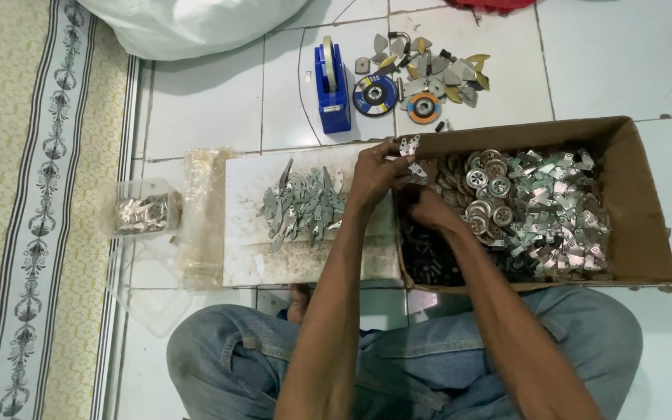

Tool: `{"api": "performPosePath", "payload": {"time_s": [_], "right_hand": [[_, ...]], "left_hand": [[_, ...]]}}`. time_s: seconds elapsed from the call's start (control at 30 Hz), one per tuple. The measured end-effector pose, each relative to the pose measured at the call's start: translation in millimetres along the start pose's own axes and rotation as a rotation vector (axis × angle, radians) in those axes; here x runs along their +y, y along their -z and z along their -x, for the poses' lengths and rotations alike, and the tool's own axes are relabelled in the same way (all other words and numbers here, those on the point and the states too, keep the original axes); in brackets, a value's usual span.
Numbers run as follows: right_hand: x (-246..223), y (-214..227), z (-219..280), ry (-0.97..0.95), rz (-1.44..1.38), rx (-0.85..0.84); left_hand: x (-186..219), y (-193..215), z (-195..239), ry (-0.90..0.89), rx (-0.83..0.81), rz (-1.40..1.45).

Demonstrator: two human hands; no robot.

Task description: Sorting and arranging small metal components from a cardboard box onto a workspace on the floor.

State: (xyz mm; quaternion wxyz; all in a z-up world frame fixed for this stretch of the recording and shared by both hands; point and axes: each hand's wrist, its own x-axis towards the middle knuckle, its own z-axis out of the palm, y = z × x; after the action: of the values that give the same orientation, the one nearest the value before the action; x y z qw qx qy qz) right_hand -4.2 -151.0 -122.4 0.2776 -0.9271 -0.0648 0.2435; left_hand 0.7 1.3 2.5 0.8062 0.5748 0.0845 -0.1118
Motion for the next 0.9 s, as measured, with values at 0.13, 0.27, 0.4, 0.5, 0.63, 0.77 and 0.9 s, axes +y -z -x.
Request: {"api": "performPosePath", "payload": {"time_s": [0.13,0.27,0.4,0.5,0.63,0.77,0.9], "right_hand": [[11,14,15,0.149,-0.101,-0.149],[34,7,9,0.177,-0.001,-0.162],[97,-26,-20,0.192,0.089,-0.204],[95,-11,0,0.219,-0.125,-0.175],[157,-48,-23,0.356,-0.184,-0.158],[209,-81,-55,0.494,-0.165,-0.094],[170,-53,-32,0.491,-0.162,-0.056]], "left_hand": [[5,-4,4,0.021,0.014,-0.031],[1,-4,1,0.029,0.028,-0.037],[5,-7,5,0.035,0.033,-0.031],[9,-9,8,0.04,0.058,-0.05],[5,-8,9,0.025,0.075,-0.077],[-2,-10,5,-0.004,0.111,-0.101],[10,-23,15,-0.073,0.15,-0.211]]}}
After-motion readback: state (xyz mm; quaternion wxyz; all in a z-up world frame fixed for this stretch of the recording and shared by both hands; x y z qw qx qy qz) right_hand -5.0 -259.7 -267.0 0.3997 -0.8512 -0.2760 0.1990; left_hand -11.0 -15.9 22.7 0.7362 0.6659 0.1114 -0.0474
